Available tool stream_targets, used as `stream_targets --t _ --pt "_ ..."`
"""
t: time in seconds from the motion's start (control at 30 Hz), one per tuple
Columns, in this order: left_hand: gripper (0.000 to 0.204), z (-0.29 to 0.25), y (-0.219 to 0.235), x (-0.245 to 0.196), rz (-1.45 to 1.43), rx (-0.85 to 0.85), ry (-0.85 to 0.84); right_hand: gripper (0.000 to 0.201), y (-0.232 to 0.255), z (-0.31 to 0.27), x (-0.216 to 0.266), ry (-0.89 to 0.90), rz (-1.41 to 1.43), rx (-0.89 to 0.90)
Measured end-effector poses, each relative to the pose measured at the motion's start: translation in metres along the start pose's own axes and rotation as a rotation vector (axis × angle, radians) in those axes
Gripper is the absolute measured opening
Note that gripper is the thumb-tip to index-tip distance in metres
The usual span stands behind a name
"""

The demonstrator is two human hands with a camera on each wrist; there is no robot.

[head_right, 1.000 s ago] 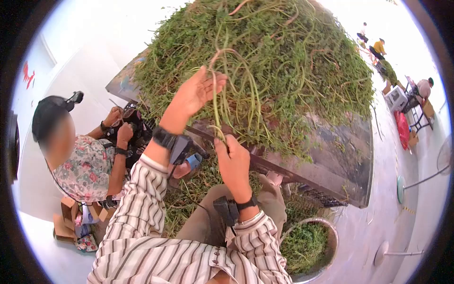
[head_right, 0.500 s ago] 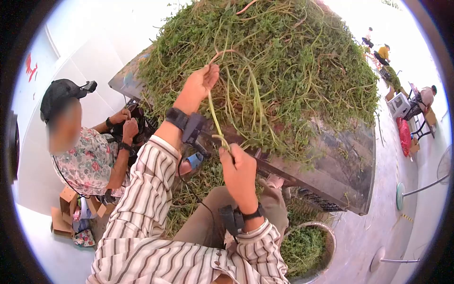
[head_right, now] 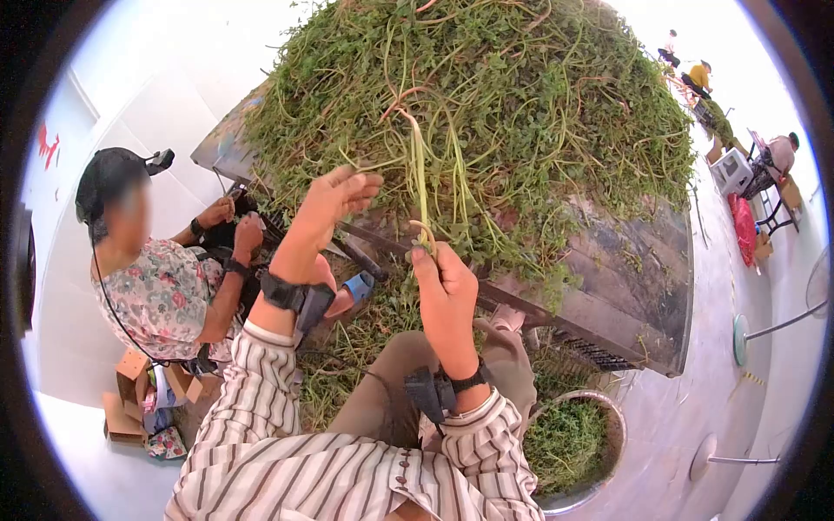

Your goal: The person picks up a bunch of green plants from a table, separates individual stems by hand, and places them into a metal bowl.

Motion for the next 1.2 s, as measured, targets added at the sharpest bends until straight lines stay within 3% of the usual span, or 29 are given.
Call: stream_targets --t 0.17,0.3,0.43,0.5,0.63,0.7,0.83,0.9,0.97,1.0,1.03,1.1,1.13,1.2 --pt "0.046 -0.041 -0.039 -0.019 -0.002 0.169 0.006 0.018 -0.012 0.004 -0.008 0.005 -0.045 0.007" --pt "0.04 -0.055 -0.059 -0.024 -0.135 0.276 -0.046 0.013 -0.023 0.005 -0.011 0.026 -0.076 0.064" --pt "0.03 -0.055 -0.044 -0.031 -0.045 0.146 -0.147 0.019 -0.027 0.006 -0.004 0.106 -0.04 0.027" --pt "0.024 -0.052 -0.013 -0.036 -0.317 -0.099 -0.189 0.022 -0.02 0.011 -0.016 -0.002 -0.008 0.0" --pt "0.022 -0.054 0.039 -0.045 -0.396 -0.276 -0.296 0.019 -0.021 0.009 -0.026 -0.249 0.398 0.077" --pt "0.021 -0.059 0.064 -0.055 -0.453 -0.408 -0.379 0.02 -0.022 0.009 -0.028 -0.274 0.418 0.073" --pt "0.019 -0.061 0.095 -0.061 -0.483 -0.412 -0.433 0.02 -0.019 0.019 -0.039 -0.155 0.198 0.035" --pt "0.019 -0.065 0.102 -0.057 -0.429 -0.53 -0.391 0.02 -0.019 0.023 -0.039 -0.108 0.109 0.011" --pt "0.019 -0.065 0.094 -0.053 -0.427 -0.472 -0.379 0.023 -0.025 0.022 -0.028 -0.014 -0.103 0.011" --pt "0.019 -0.064 0.088 -0.051 -0.427 -0.42 -0.372 0.026 -0.029 0.018 -0.014 0.182 -0.104 -0.038" --pt "0.019 -0.064 0.085 -0.05 -0.43 -0.416 -0.368 0.026 -0.03 0.017 -0.012 0.18 -0.106 -0.043" --pt "0.019 -0.064 0.072 -0.048 -0.396 -0.336 -0.314 0.029 -0.047 0.012 -0.013 0.145 -0.25 0.131" --pt "0.019 -0.066 0.066 -0.052 -0.377 -0.327 -0.306 0.027 -0.05 0.014 -0.018 0.213 -0.299 0.141" --pt "0.019 -0.072 0.062 -0.063 -0.379 -0.332 -0.336 0.024 -0.047 0.02 -0.03 0.172 -0.432 0.125"
Point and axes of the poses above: each hand's wrist, its own z-axis towards the middle knuckle, its own y-axis out of the back of the hand, x = y × z, the point moved 8 cm from there along z, towards the middle knuckle, and after that the axes turned 8 degrees about -y, right-handed, at the moved point
